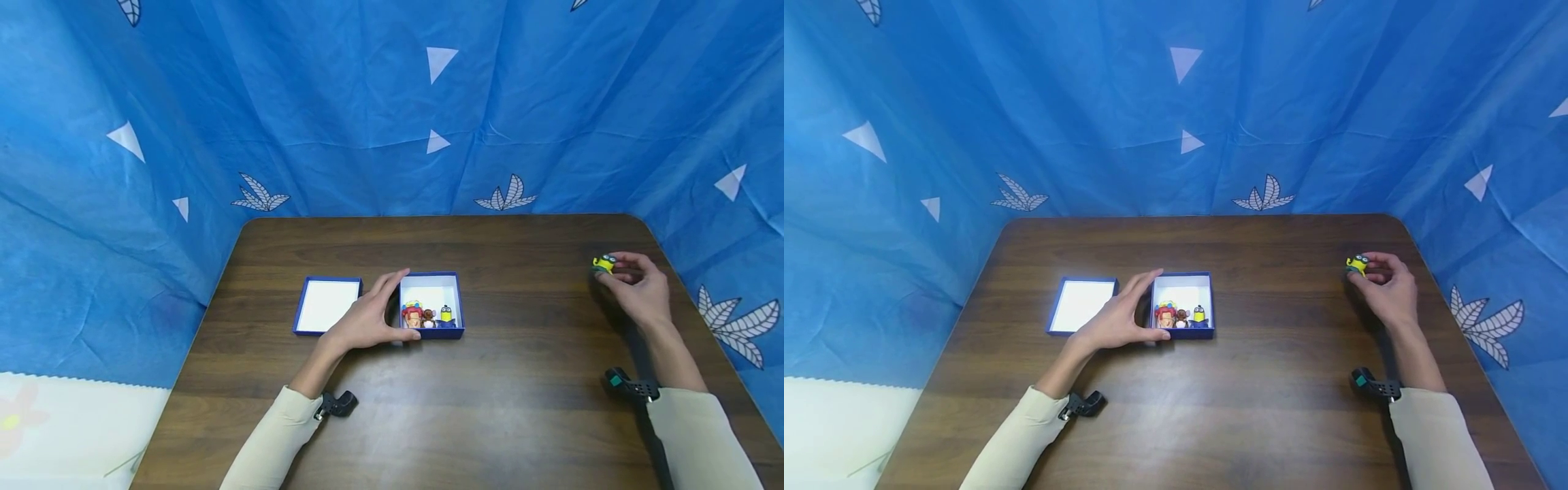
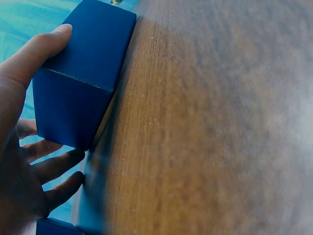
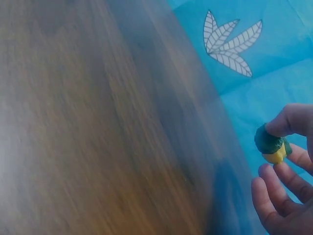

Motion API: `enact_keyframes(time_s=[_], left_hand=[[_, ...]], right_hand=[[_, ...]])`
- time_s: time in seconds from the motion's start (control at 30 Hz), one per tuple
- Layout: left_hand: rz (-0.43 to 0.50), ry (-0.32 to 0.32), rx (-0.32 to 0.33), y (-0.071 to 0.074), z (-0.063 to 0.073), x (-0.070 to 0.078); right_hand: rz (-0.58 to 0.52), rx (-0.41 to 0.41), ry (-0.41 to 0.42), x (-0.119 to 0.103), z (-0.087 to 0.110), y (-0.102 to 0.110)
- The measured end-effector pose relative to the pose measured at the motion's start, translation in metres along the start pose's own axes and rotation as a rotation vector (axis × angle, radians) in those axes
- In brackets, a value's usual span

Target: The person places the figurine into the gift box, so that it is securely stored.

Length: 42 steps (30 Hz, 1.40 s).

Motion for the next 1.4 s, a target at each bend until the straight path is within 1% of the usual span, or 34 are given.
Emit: enact_keyframes(time_s=[0.17,0.3,0.4,0.47,0.7,0.83,0.97,1.2,1.4], left_hand=[[0.005,-0.01,0.009,0.0,-0.001,0.001],[0.003,-0.014,0.007,-0.001,-0.002,0.001],[0.007,-0.012,0.007,0.0,-0.001,0.001],[0.007,-0.011,0.007,0.0,-0.001,0.001],[0.006,-0.01,0.01,0.0,0.0,0.001],[0.004,-0.013,0.009,0.0,0.0,0.0],[0.007,-0.011,0.008,0.0,0.0,0.0],[0.006,-0.009,0.008,0.0,0.0,0.0],[0.003,-0.011,0.001,0.001,0.001,0.001]], right_hand=[[0.04,-0.013,0.067,-0.008,0.004,-0.004],[0.074,-0.022,0.149,-0.017,0.006,-0.009],[0.079,-0.03,0.2,-0.023,0.007,-0.013],[0.079,-0.045,0.211,-0.027,0.007,-0.015],[0.089,-0.11,0.2,-0.037,0.009,-0.023],[0.119,-0.129,0.24,-0.042,0.011,-0.03],[0.14,-0.169,0.269,-0.048,0.012,-0.038],[0.107,-0.232,0.293,-0.064,0.016,-0.051],[0.1,-0.273,0.338,-0.078,0.021,-0.063]])
Point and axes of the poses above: each hand's wrist, its own z-axis away from the middle knuckle, its own y-axis out of the back of the hand, x = y × z, the point moved 2 cm from there along -z, towards the middle knuckle, and after that the axes turned 15 degrees about -x, right-handed, at the moved point
